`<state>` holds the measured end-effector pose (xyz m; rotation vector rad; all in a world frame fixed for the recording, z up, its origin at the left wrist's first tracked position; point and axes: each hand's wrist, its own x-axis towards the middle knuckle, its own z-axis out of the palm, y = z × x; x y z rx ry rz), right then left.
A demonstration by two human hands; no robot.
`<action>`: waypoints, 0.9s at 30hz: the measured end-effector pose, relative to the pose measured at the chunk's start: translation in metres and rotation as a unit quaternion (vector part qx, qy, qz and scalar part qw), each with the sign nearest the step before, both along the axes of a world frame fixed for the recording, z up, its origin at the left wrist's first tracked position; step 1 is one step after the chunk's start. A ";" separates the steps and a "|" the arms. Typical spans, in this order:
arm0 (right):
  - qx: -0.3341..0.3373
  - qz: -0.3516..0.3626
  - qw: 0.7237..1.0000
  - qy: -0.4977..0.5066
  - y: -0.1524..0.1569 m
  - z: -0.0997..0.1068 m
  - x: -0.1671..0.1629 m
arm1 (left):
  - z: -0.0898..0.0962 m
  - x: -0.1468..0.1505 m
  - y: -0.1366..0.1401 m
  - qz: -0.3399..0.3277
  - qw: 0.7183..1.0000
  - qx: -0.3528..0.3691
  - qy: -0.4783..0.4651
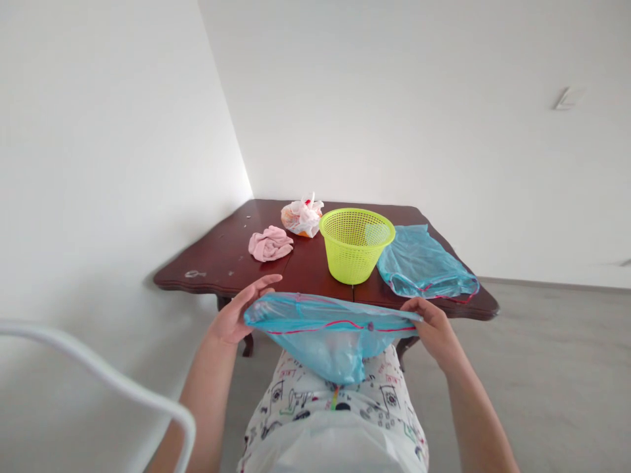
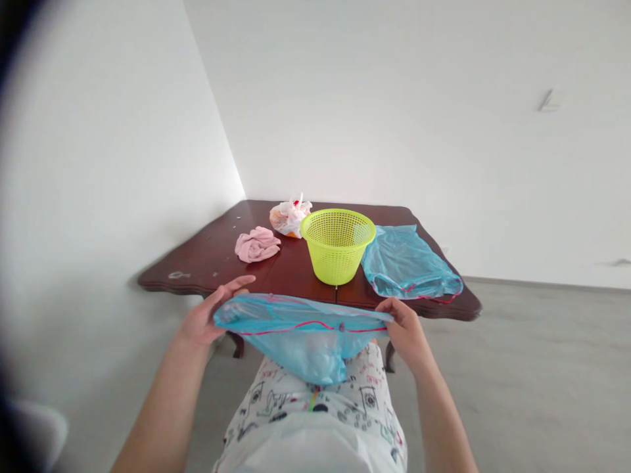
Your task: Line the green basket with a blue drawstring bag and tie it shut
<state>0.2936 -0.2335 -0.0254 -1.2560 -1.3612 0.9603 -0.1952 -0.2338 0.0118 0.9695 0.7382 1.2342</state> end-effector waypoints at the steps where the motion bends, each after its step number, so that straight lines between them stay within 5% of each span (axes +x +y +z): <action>1: -0.006 0.001 1.000 0.011 -0.002 0.001 -0.001 | -0.001 0.004 0.003 0.042 0.999 -0.005 0.006; 5: -0.042 0.032 0.994 0.097 -0.016 0.017 -0.014 | -0.001 0.015 0.007 0.130 0.972 0.037 0.194; 8: -0.126 0.078 0.965 0.215 -0.026 0.042 -0.024 | 0.006 0.017 0.005 0.143 0.902 0.159 0.375; 12: -0.176 0.092 0.922 0.333 -0.018 0.076 -0.032 | 0.025 0.021 0.007 0.155 0.814 0.260 0.496; 17: -0.102 0.106 0.923 0.355 0.002 0.103 -0.047 | 0.041 0.039 0.013 0.163 0.693 0.258 0.653; 20: -0.025 0.101 0.938 0.332 0.005 0.114 -0.064 | 0.045 0.057 0.011 0.245 0.632 0.252 0.691; 22: 0.010 0.096 0.943 0.318 0.004 0.121 -0.075 | 0.046 0.072 0.005 0.340 0.632 0.258 0.647; 24: 0.024 0.095 0.944 0.316 0.003 0.129 -0.085 | 0.045 0.091 -0.005 0.359 0.693 0.277 0.560; 27: 0.003 0.134 0.941 0.311 0.003 0.138 -0.099 | 0.037 0.121 -0.014 0.130 0.823 0.315 0.455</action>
